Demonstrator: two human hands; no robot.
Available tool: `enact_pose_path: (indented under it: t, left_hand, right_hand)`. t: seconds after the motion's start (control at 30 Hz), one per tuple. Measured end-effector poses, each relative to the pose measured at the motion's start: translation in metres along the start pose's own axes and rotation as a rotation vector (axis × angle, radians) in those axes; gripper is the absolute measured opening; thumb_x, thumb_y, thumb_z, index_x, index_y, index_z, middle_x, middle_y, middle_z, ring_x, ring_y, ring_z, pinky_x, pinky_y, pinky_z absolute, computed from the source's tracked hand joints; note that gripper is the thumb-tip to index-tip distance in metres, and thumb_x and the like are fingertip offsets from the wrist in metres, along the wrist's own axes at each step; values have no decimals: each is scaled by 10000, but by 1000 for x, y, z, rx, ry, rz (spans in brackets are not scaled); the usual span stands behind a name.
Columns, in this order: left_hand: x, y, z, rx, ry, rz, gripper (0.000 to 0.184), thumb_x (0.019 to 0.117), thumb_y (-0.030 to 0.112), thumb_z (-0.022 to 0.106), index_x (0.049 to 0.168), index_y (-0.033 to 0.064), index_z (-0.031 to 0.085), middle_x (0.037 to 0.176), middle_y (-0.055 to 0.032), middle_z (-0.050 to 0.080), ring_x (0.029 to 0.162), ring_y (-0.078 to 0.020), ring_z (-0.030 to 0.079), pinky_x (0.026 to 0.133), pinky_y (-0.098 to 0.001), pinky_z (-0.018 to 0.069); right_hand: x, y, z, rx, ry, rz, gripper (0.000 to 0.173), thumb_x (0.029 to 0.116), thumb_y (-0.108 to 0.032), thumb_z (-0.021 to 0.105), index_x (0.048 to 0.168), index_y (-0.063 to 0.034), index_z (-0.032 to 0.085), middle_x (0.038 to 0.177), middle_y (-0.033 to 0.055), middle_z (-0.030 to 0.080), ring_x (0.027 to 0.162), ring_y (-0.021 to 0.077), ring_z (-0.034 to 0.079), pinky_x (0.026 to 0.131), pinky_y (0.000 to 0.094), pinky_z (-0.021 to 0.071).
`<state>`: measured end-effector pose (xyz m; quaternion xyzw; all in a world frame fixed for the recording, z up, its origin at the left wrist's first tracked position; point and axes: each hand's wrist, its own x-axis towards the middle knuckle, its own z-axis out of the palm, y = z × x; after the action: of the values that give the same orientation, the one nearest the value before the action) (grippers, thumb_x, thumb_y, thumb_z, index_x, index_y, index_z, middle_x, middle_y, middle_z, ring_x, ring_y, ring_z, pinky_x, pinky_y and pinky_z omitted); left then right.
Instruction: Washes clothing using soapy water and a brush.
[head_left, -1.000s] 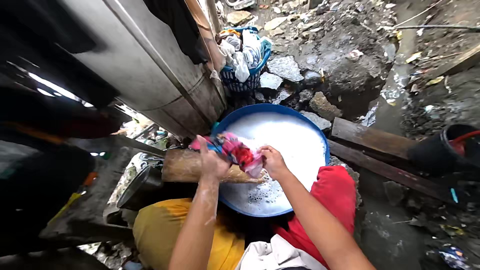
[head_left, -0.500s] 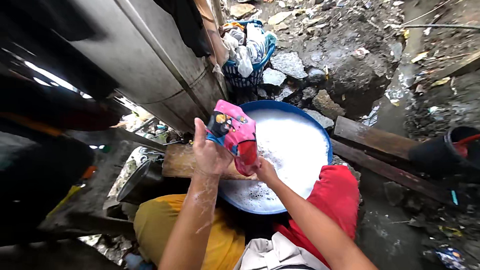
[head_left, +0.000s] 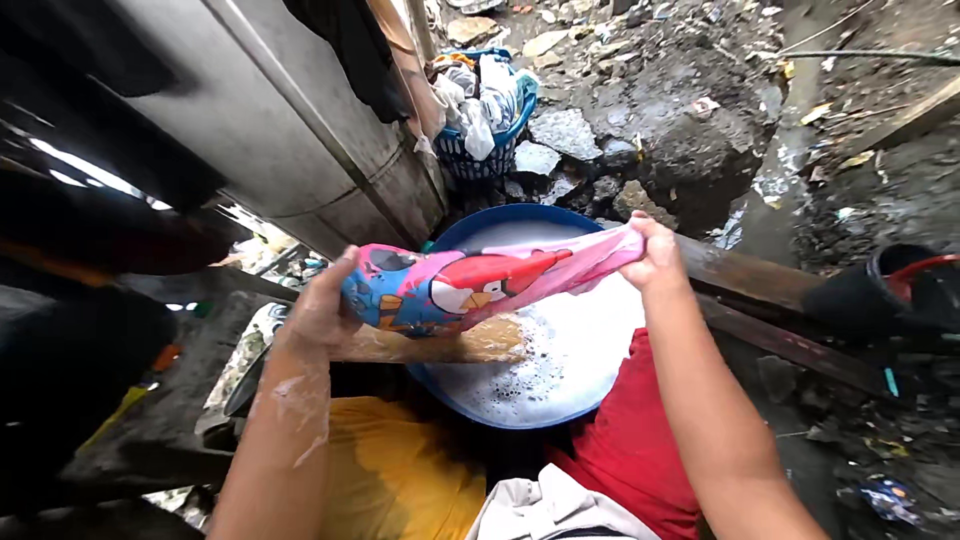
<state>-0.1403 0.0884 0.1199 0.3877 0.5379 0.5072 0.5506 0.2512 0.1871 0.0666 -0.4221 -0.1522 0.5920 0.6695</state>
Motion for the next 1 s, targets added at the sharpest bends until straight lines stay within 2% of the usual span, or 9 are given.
enact_pose_path:
  t: [0.03, 0.07, 0.13, 0.23, 0.37, 0.53, 0.63, 0.73, 1.0]
  left_hand:
    - [1, 0, -4, -109, 31, 50, 608, 1080, 541, 149, 1009, 215, 657, 880, 43, 743, 818, -67, 713, 727, -295, 616]
    - [7, -7, -8, -254, 67, 149, 737, 1043, 637, 81, 1026, 200, 674, 905, 19, 749, 850, -94, 716, 750, -333, 616]
    - [19, -38, -4, -418, 123, 292, 821, 989, 730, 5, 1217, 219, 605, 1063, 13, 723, 1002, -128, 695, 864, -411, 606]
    - [22, -69, 13, -469, 96, 179, 905, 890, 877, 58, 1289, 285, 615, 1156, -9, 726, 1072, -190, 701, 869, -511, 601]
    - [14, -46, -5, -418, 61, 172, 961, 830, 912, -19, 1156, 295, 643, 1051, 19, 734, 996, -154, 709, 814, -461, 614]
    - [15, 3, -33, -205, -138, 191, 1068, 718, 1005, 36, 1213, 297, 665, 1133, 18, 737, 1065, -138, 699, 848, -415, 613]
    - [11, 28, -34, -99, -73, 229, 1018, 795, 930, -39, 1162, 290, 663, 1082, 32, 749, 1024, -116, 707, 834, -392, 612]
    - [7, 44, -31, -72, -25, 156, 1024, 825, 878, -99, 1203, 267, 632, 1084, 3, 742, 1026, -143, 708, 827, -428, 612]
    - [9, 61, -18, -106, -107, 89, 994, 863, 846, -72, 1193, 233, 638, 1050, -8, 751, 987, -141, 721, 816, -396, 615]
  right_hand:
    - [2, -8, 0, 20, -5, -17, 197, 1025, -79, 481, 1208, -140, 521, 942, 18, 592, 855, 135, 631, 787, 371, 572]
    - [3, -14, 1, 40, -19, -30, 186, 1024, -84, 492, 1194, -145, 538, 908, 10, 599, 830, 133, 639, 770, 370, 580]
    - [2, -18, 1, 67, -71, -40, 166, 1026, -99, 491, 1166, -159, 559, 864, 2, 634, 814, 142, 669, 765, 384, 597]
    - [2, -29, 7, 0, -124, -58, 200, 1016, -57, 481, 1183, -138, 556, 878, 28, 655, 828, 168, 683, 778, 397, 602]
    - [8, -51, -12, -195, -123, -119, 246, 1011, -20, 482, 1236, -114, 517, 939, 35, 676, 883, 167, 687, 821, 392, 593]
    - [14, -75, -15, -146, -51, -182, 241, 1000, -3, 492, 1203, -127, 530, 943, 28, 671, 901, 171, 691, 833, 410, 598]
    - [15, -87, -12, -90, -1, -205, 243, 1007, -18, 499, 1216, -139, 512, 965, 39, 660, 915, 180, 690, 828, 433, 602]
    - [15, -96, -11, -52, 16, -258, 216, 1010, -16, 508, 1189, -135, 521, 966, 35, 669, 926, 169, 695, 845, 419, 601]
    - [8, -110, -13, -34, 13, -297, 209, 1013, -32, 493, 1189, -144, 506, 968, 35, 648, 942, 178, 689, 847, 435, 598]
